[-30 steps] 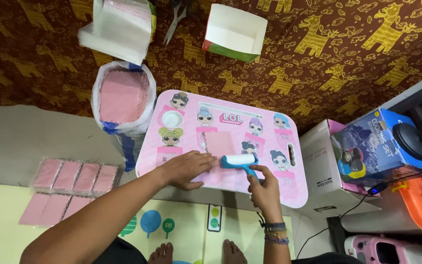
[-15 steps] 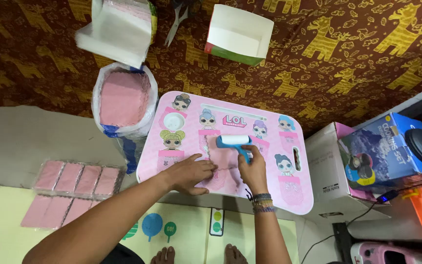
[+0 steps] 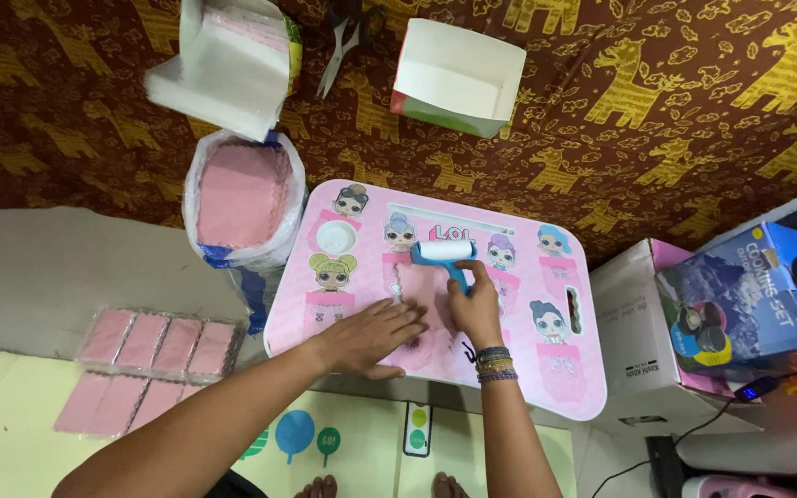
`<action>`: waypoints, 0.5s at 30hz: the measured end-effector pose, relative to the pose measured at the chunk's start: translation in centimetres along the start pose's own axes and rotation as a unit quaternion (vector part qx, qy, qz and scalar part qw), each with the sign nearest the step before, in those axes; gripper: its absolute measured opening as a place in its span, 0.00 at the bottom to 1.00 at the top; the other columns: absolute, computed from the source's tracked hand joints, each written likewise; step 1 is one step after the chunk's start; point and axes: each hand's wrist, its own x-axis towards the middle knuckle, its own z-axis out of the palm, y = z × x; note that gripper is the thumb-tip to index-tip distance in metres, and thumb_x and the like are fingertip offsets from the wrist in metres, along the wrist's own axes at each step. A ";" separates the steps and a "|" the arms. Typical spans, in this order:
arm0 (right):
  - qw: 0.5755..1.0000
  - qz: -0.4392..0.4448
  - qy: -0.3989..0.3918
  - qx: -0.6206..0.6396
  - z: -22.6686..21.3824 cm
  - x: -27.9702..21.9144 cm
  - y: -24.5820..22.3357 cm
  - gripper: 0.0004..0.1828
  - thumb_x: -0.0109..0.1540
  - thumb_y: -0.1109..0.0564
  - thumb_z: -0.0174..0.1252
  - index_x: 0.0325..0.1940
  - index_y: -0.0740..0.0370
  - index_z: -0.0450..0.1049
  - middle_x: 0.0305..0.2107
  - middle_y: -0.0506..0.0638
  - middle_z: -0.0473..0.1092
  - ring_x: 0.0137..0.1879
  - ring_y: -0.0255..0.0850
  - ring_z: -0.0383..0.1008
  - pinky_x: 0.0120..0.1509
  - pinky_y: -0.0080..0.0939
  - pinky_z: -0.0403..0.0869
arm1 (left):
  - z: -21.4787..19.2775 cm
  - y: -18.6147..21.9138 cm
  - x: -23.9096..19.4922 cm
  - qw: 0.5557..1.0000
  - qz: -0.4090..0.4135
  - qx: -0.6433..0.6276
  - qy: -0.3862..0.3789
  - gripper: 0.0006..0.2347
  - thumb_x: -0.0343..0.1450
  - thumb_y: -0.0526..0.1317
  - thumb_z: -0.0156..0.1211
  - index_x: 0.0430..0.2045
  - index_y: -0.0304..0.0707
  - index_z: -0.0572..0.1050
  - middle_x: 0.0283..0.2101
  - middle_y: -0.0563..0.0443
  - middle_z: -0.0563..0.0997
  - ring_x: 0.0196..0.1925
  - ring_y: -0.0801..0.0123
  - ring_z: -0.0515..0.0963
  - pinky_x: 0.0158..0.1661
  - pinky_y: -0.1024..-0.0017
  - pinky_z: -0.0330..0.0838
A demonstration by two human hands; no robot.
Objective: The person cleans a rectangular piece of grey fabric using a lint roller on a small pink table, then picks up and folds the fabric by hand.
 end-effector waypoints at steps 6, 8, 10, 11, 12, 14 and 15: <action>0.930 0.144 -0.083 0.328 1.1 0.5 3.2 0.16 0.65 0.55 0.57 0.51 0.69 0.69 0.25 0.57 0.76 0.24 0.43 0.76 0.27 0.45 0.75 | 0.7 -0.5 -0.5 0.999 0.005 0.017 -0.034 0.36 0.66 0.56 0.67 0.62 0.30 0.64 0.67 0.32 0.66 0.71 0.44 0.61 0.65 0.37 0.47; 0.910 0.142 -0.121 0.371 1.0 0.5 3.9 0.16 0.66 0.55 0.56 0.49 0.73 0.71 0.27 0.58 0.77 0.26 0.44 0.77 0.30 0.45 0.76 | 0.1 -0.3 -0.9 0.999 0.014 0.017 -0.036 0.34 0.65 0.55 0.67 0.61 0.33 0.66 0.64 0.37 0.70 0.70 0.47 0.64 0.67 0.37 0.48; 0.887 0.142 -0.159 0.409 0.5 0.3 3.7 0.18 0.67 0.54 0.55 0.48 0.77 0.72 0.30 0.60 0.78 0.29 0.44 0.78 0.33 0.45 0.78 | -0.4 -0.1 -1.3 0.999 0.023 0.013 -0.039 0.31 0.65 0.54 0.67 0.60 0.37 0.68 0.62 0.43 0.73 0.70 0.50 0.66 0.69 0.36 0.49; 0.862 0.166 -0.181 0.442 0.1 0.0 3.1 0.17 0.66 0.54 0.54 0.48 0.74 0.73 0.31 0.59 0.77 0.30 0.44 0.78 0.36 0.45 0.78 | -0.5 0.1 -1.4 0.998 0.033 0.009 -0.044 0.31 0.65 0.53 0.68 0.61 0.37 0.69 0.60 0.44 0.74 0.69 0.51 0.68 0.70 0.35 0.48; 0.836 0.189 -0.203 0.474 -0.4 -0.3 2.6 0.16 0.66 0.54 0.53 0.49 0.71 0.73 0.32 0.59 0.77 0.32 0.44 0.78 0.38 0.45 0.79 | -0.7 0.1 -1.6 0.998 0.044 0.007 -0.048 0.31 0.65 0.53 0.68 0.62 0.37 0.69 0.59 0.44 0.74 0.67 0.53 0.69 0.71 0.35 0.48; 0.824 0.192 -0.198 0.496 -0.9 0.1 2.9 0.17 0.66 0.52 0.53 0.49 0.70 0.74 0.31 0.57 0.76 0.31 0.43 0.76 0.38 0.44 0.77 | -1.0 0.3 -1.9 0.997 0.049 0.006 -0.052 0.32 0.65 0.52 0.68 0.63 0.36 0.68 0.60 0.44 0.73 0.69 0.53 0.69 0.70 0.35 0.48; 0.810 0.203 -0.195 0.515 -1.1 0.3 3.1 0.17 0.66 0.51 0.52 0.48 0.68 0.75 0.30 0.55 0.76 0.30 0.42 0.74 0.37 0.43 0.76 | -1.1 0.3 -2.1 0.997 0.050 -0.003 -0.058 0.33 0.66 0.52 0.68 0.64 0.36 0.67 0.62 0.43 0.73 0.70 0.53 0.68 0.70 0.36 0.48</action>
